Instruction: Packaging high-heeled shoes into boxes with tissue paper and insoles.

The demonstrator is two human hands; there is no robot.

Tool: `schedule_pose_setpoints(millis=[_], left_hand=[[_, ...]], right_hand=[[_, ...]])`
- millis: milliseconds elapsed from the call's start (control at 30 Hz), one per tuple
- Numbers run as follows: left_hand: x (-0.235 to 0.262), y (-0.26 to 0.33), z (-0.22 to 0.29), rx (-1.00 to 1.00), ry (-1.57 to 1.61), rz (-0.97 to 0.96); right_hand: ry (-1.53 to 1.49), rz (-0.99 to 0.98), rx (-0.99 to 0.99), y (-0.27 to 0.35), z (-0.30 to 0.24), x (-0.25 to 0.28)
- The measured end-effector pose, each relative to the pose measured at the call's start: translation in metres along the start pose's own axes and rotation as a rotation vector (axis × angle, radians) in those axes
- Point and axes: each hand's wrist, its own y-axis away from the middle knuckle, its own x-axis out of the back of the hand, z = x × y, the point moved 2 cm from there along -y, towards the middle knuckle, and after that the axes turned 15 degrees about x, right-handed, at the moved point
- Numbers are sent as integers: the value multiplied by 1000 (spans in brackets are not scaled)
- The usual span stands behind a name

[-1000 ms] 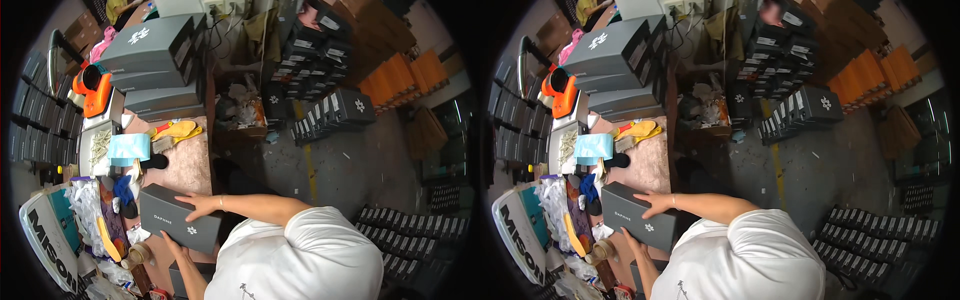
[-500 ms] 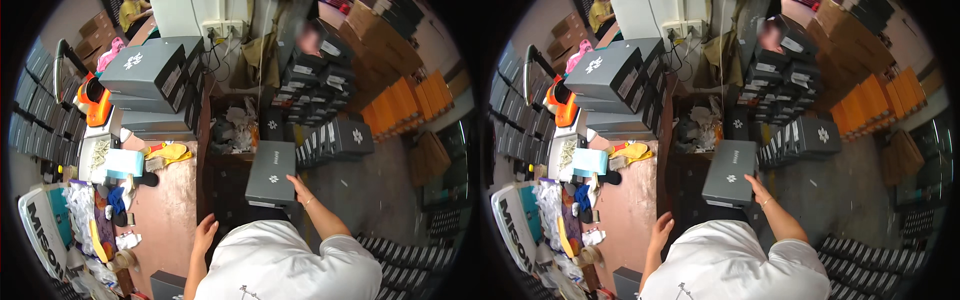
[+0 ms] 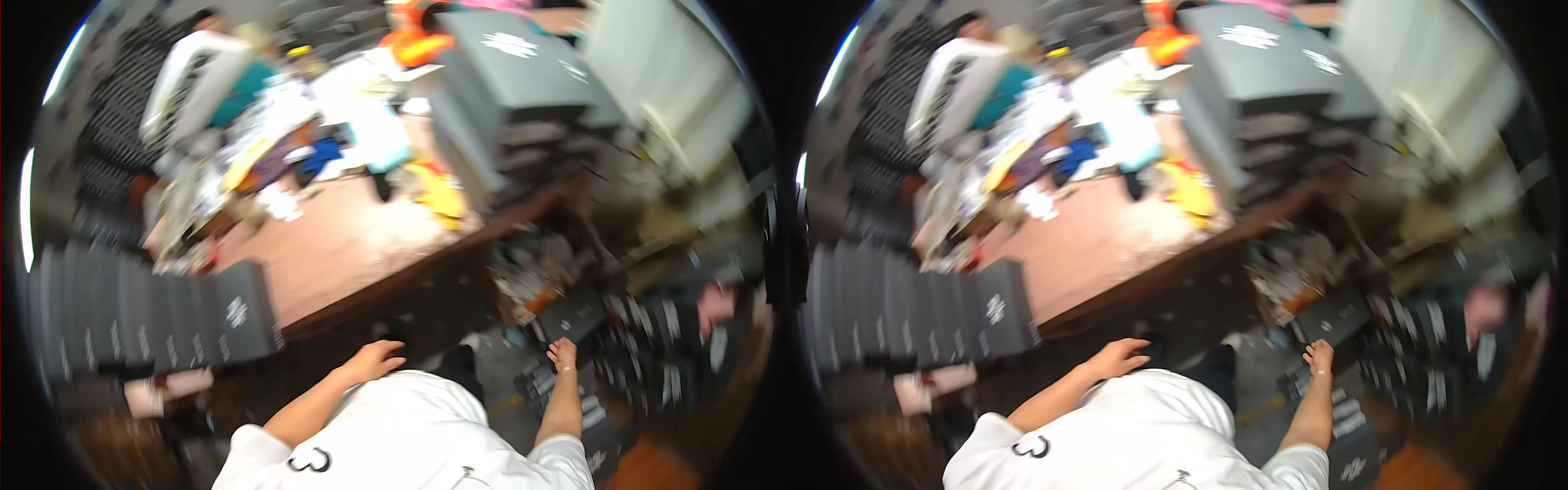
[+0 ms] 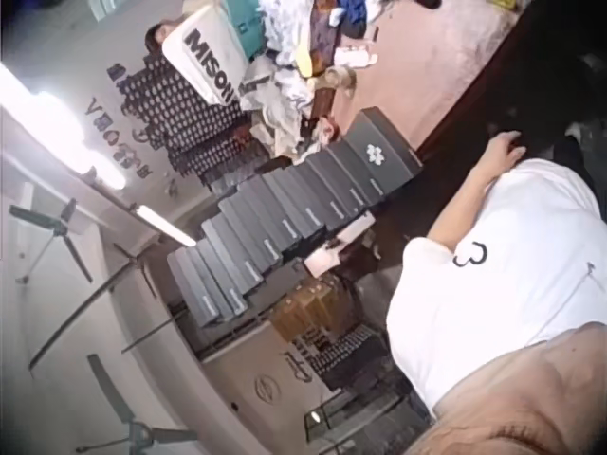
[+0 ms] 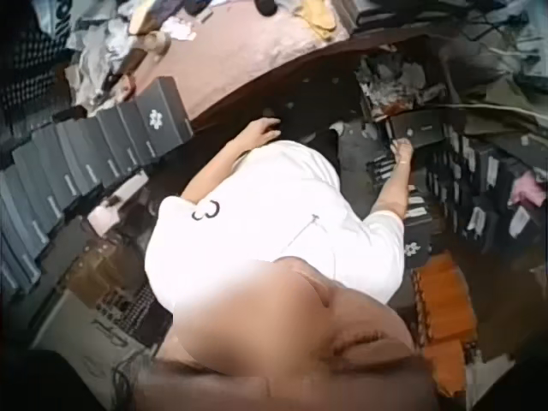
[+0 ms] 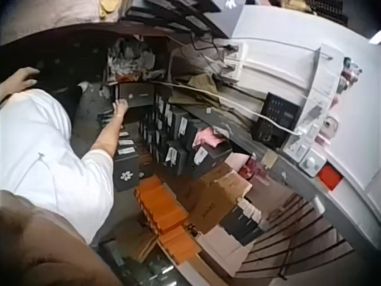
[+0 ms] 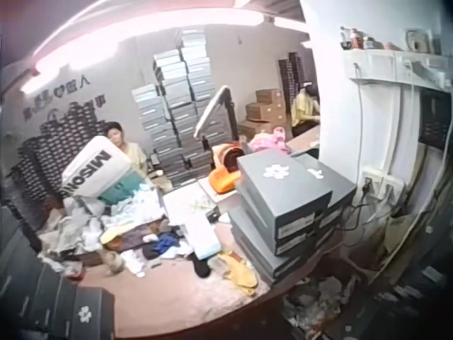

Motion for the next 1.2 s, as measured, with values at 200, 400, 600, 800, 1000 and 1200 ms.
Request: schedule_pose_setpoints(millis=[200, 400, 600, 800, 1000, 1200], left_hand=[[58, 64, -87, -68, 186, 1034], [136, 128, -285, 429, 340, 1323], [153, 109, -372, 732, 307, 1113], [162, 52, -319, 578, 506, 1089], [164, -61, -233, 164, 1453, 641], [208, -69, -202, 47, 1488, 302]], right_hand=[[173, -875, 71, 139, -70, -343], [603, -1724, 255, 390, -35, -577], [430, -1455, 308, 452, 116, -685], [520, -1287, 120, 394, -7, -645], [610, -1142, 140, 246, -83, -618], [142, -1174, 23, 295, -182, -629]])
